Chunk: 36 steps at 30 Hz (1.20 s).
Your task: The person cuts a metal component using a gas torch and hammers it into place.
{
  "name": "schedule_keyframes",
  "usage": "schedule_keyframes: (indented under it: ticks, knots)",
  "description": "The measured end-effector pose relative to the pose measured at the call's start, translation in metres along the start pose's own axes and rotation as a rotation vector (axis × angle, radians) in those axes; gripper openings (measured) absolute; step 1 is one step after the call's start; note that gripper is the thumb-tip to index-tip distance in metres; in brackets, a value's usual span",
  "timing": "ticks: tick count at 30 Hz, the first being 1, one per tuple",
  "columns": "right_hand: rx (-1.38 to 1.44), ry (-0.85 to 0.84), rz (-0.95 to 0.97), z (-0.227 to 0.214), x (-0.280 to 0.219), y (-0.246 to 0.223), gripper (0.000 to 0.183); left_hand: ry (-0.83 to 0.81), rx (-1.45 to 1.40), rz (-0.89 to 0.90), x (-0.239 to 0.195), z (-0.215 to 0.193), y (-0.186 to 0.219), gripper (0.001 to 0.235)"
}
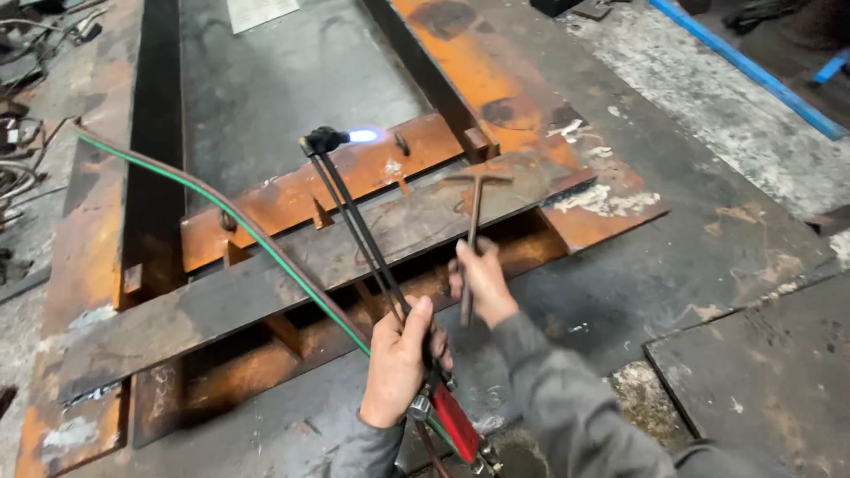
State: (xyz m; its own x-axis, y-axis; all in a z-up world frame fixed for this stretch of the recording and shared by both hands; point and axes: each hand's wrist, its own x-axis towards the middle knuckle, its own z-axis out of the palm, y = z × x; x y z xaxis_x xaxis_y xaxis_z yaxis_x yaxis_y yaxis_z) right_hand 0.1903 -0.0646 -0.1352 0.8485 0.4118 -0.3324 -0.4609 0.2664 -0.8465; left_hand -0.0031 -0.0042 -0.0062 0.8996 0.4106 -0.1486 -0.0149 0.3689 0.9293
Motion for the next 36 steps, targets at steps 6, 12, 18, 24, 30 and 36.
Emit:
schedule_keyframes:
  ticks: [6, 12, 18, 24, 30, 36]
  knots:
    - [-0.141, 0.052, -0.086, -0.004, -0.027, 0.026, 0.05, -0.011, -0.018, 0.015, -0.001, -0.009, 0.012, 0.03]
    - [-0.41, 0.034, -0.367, 0.016, 0.007, 0.026, 0.043, -0.032, -0.04, 0.028, 0.0, -0.004, 0.004, 0.027]
    - [-0.622, 0.065, -0.517, -0.01, -0.081, 0.029, 0.043, -0.043, 0.053, 0.073, 0.002, -0.003, 0.006, 0.032]
    - [-0.263, 0.116, -0.048, -0.021, -0.21, 0.034, 0.048, 0.033, 0.231, 0.025, 0.022, 0.019, 0.004, 0.034]
    - [-0.733, 0.126, -0.36, -0.051, -0.248, 0.05, 0.046, 0.08, 0.429, 0.014, 0.045, 0.065, -0.02, 0.039]
    - [-0.492, 0.285, -0.189, -0.085, -0.24, 0.095, 0.039, -0.055, 0.744, 0.276, 0.035, 0.113, -0.044, 0.037]
